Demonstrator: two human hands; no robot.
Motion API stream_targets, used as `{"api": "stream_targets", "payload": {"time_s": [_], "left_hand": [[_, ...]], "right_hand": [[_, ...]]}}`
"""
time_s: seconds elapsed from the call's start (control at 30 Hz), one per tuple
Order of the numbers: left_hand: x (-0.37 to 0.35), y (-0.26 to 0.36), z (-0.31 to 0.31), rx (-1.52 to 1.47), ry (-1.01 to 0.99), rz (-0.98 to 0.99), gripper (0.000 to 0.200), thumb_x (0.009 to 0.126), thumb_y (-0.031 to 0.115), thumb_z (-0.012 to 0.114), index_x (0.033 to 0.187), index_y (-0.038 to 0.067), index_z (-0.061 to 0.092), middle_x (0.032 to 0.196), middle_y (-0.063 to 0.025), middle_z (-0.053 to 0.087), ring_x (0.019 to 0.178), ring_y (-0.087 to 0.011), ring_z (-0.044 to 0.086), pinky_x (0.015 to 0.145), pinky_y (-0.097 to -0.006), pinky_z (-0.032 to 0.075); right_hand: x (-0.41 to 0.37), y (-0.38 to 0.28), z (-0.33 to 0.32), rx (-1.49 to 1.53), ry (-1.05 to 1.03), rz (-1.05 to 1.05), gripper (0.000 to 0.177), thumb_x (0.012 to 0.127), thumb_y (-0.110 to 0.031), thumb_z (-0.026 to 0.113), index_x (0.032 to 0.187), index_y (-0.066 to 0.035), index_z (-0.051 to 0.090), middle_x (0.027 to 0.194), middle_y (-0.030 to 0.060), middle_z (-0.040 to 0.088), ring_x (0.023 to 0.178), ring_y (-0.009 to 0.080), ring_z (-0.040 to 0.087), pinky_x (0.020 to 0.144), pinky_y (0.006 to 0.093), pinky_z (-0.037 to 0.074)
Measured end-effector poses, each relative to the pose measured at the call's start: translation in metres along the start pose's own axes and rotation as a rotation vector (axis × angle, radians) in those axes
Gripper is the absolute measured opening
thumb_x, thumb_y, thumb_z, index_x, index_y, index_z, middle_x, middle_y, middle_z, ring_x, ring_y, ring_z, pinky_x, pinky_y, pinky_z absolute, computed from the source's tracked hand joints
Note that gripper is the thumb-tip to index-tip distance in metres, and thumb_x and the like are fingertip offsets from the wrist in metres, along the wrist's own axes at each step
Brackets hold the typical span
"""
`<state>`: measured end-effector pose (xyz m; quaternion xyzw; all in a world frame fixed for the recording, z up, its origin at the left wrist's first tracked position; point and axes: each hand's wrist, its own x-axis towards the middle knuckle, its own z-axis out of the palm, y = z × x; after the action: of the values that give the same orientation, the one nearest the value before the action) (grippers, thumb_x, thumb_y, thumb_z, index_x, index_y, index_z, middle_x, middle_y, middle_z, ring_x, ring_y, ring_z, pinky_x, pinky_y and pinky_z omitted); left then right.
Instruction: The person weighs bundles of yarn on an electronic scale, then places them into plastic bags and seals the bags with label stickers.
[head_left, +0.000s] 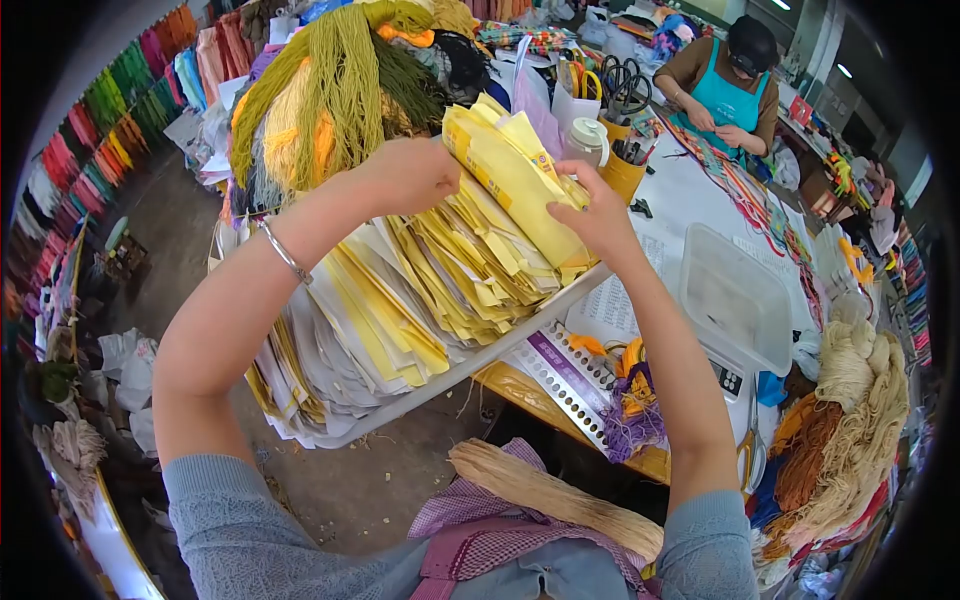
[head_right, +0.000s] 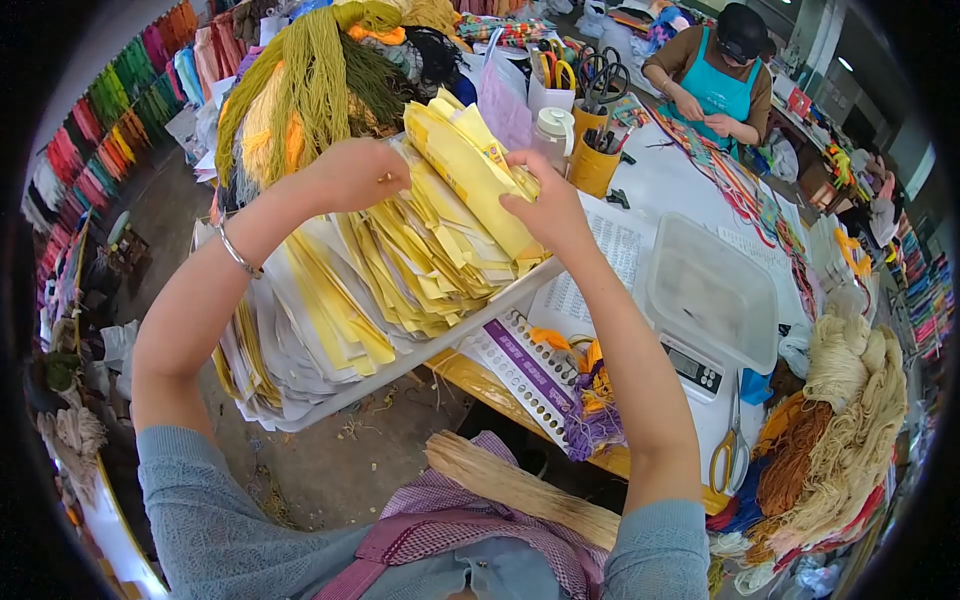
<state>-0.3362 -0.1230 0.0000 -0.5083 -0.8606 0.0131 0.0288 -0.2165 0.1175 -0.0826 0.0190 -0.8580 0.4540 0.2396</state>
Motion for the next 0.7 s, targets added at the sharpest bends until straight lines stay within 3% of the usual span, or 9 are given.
{"api": "stream_targets", "payload": {"time_s": [0.03, 0.1, 0.17, 0.23, 0.33, 0.37, 0.43, 0.57, 0.7], "left_hand": [[0.001, 0.002, 0.0, 0.014, -0.112, 0.007, 0.019, 0.085, 0.019, 0.059, 0.098, 0.016, 0.073, 0.096, -0.0068, 0.069, 0.095, -0.0284, 0.063, 0.081, -0.0415, 0.051], [0.006, 0.002, 0.013, 0.022, -0.091, 0.119, 0.021, 0.085, 0.017, 0.059, 0.101, 0.017, 0.072, 0.1, -0.0071, 0.068, 0.099, -0.0294, 0.062, 0.083, -0.042, 0.05], [0.01, -0.002, 0.028, 0.026, -0.071, 0.23, 0.024, 0.084, 0.015, 0.06, 0.105, 0.017, 0.071, 0.104, -0.0074, 0.068, 0.102, -0.0304, 0.06, 0.086, -0.0424, 0.049], [0.014, -0.004, 0.034, -0.123, 0.123, 0.287, 0.035, 0.082, 0.01, 0.061, 0.115, 0.018, 0.067, 0.112, -0.0094, 0.065, 0.106, -0.0326, 0.058, 0.093, -0.0429, 0.046], [0.036, -0.006, 0.031, -0.214, 0.019, 0.275, 0.051, 0.079, -0.002, 0.054, 0.126, 0.016, 0.061, 0.122, -0.0118, 0.061, 0.11, -0.0322, 0.057, 0.098, -0.0392, 0.044], [0.041, -0.006, 0.031, -0.234, -0.037, 0.27, 0.054, 0.078, -0.005, 0.05, 0.128, 0.016, 0.06, 0.125, -0.0124, 0.059, 0.113, -0.0317, 0.056, 0.099, -0.0384, 0.043], [0.048, -0.004, 0.03, -0.246, -0.027, 0.275, 0.06, 0.076, -0.009, 0.046, 0.13, 0.014, 0.058, 0.129, -0.0137, 0.057, 0.118, -0.0303, 0.054, 0.1, -0.0372, 0.043], [0.062, -0.005, 0.026, -0.322, -0.108, 0.204, 0.061, 0.076, -0.011, 0.046, 0.131, 0.014, 0.057, 0.131, -0.0133, 0.056, 0.121, -0.0287, 0.053, 0.101, -0.0361, 0.042], [0.058, 0.003, 0.018, -0.349, -0.139, 0.177, 0.073, 0.068, -0.02, 0.041, 0.131, 0.011, 0.056, 0.136, -0.0133, 0.053, 0.129, -0.0288, 0.047, 0.107, -0.0339, 0.037]], "right_hand": [[-0.001, -0.001, 0.001, 0.0, 0.003, 0.002, 0.043, 0.079, -0.013, 0.069, 0.119, -0.011, 0.054, 0.112, 0.004, 0.062, 0.101, 0.0159, 0.059, 0.088, 0.0287, 0.045], [-0.004, -0.004, 0.004, -0.032, 0.02, -0.01, 0.043, 0.078, -0.012, 0.067, 0.118, -0.012, 0.053, 0.112, 0.0103, 0.064, 0.104, 0.0274, 0.062, 0.089, 0.0342, 0.048], [-0.007, -0.01, 0.007, -0.091, 0.032, -0.062, 0.042, 0.079, -0.011, 0.066, 0.119, -0.012, 0.053, 0.113, 0.0113, 0.062, 0.105, 0.0298, 0.061, 0.088, 0.0362, 0.048], [-0.013, -0.019, 0.009, -0.154, 0.044, -0.115, 0.041, 0.08, -0.01, 0.065, 0.119, -0.012, 0.053, 0.115, 0.0122, 0.061, 0.105, 0.0321, 0.061, 0.087, 0.0381, 0.049], [-0.021, -0.04, 0.009, -0.474, 0.1, -0.467, 0.035, 0.082, -0.004, 0.061, 0.117, -0.009, 0.056, 0.119, 0.0118, 0.056, 0.099, 0.0325, 0.06, 0.081, 0.0398, 0.051], [-0.021, -0.046, 0.006, -0.476, 0.094, -0.47, 0.035, 0.082, -0.004, 0.061, 0.117, -0.009, 0.056, 0.119, 0.0118, 0.056, 0.099, 0.0325, 0.06, 0.081, 0.0398, 0.051], [-0.021, -0.056, 0.001, -0.66, 0.34, -0.675, 0.028, 0.082, -0.003, 0.06, 0.11, -0.008, 0.059, 0.113, 0.0114, 0.059, 0.095, 0.0318, 0.061, 0.08, 0.0384, 0.051], [-0.031, -0.068, 0.012, -0.195, -0.018, -0.382, 0.018, 0.084, -0.004, 0.059, 0.102, -0.004, 0.06, 0.096, 0.0142, 0.065, 0.092, 0.0338, 0.062, 0.083, 0.04, 0.05], [-0.02, -0.042, 0.028, -0.237, -0.13, -0.194, 0.02, 0.084, -0.011, 0.061, 0.102, -0.002, 0.061, 0.098, 0.0159, 0.065, 0.095, 0.0336, 0.062, 0.084, 0.0416, 0.049]]}}
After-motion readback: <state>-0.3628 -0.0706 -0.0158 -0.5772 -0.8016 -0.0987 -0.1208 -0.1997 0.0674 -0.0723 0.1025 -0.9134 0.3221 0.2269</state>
